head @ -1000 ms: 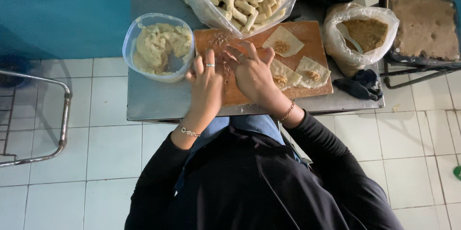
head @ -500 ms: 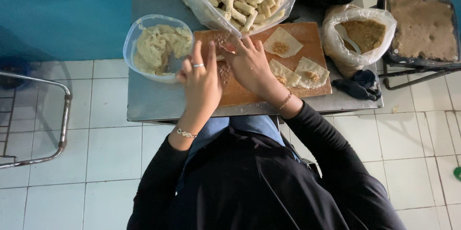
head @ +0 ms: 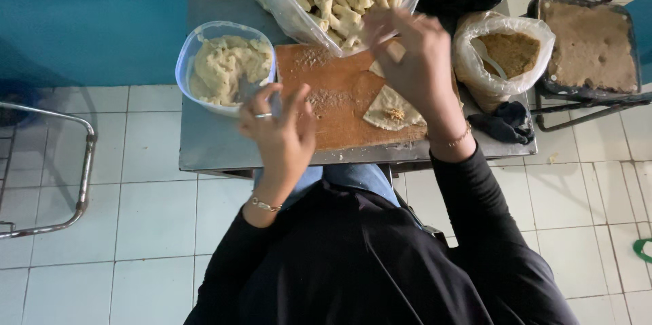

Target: The person cuts thin dough sheets into triangles on a wooden board, spoons brown filling onto each triangle, folds the dough over the filling, and places the folded pastries into a plastic bag. They then take a thick round of dough, cut it into triangular pieces with a knife, and handle the cut pieces.

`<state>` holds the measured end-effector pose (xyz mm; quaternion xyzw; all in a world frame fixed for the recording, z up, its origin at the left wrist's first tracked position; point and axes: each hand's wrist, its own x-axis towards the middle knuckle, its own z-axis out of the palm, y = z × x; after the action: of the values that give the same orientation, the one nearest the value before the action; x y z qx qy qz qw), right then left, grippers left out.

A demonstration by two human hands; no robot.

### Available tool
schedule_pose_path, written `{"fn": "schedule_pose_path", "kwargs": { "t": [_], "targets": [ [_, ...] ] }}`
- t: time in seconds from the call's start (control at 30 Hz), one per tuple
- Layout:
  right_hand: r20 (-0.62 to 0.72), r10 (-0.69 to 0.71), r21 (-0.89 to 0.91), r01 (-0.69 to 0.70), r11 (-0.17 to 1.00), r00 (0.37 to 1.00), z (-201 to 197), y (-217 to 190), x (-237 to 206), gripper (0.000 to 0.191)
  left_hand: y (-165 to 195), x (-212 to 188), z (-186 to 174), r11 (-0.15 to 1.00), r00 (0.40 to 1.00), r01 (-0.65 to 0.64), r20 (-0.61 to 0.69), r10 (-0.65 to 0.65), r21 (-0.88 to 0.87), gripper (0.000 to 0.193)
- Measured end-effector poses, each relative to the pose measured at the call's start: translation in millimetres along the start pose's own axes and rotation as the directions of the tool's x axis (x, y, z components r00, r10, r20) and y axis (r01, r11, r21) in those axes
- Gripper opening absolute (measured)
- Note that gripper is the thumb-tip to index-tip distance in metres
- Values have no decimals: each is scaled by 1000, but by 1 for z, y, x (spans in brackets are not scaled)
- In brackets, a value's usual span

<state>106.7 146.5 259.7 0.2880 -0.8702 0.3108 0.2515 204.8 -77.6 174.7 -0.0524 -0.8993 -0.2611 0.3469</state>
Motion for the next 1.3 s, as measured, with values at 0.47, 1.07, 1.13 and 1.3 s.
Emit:
{"fn": "schedule_pose_path", "kwargs": {
  "t": [0.47, 1.07, 1.13, 1.3],
  "targets": [
    [-33, 94, -410, -100, 907, 995, -23, 15, -50, 12, 44, -19, 49, 987, 973, -149, 189, 136, 54, 23],
    [-13, 227, -512, -202, 835, 974, -5, 41, -142, 17, 67, -21, 111, 956, 959, -164, 189, 212, -243, 40],
    [-16, 245, -513, -219, 830, 969, -3, 40, -140, 15, 69, -17, 112, 932, 963, -118, 189, 191, -342, 37],
    [-40, 287, -337, -284, 898, 957, 0, 37, -137, 15, 74, -9, 115, 859, 958, -96, 187, 217, -503, 36]
  ]
}}
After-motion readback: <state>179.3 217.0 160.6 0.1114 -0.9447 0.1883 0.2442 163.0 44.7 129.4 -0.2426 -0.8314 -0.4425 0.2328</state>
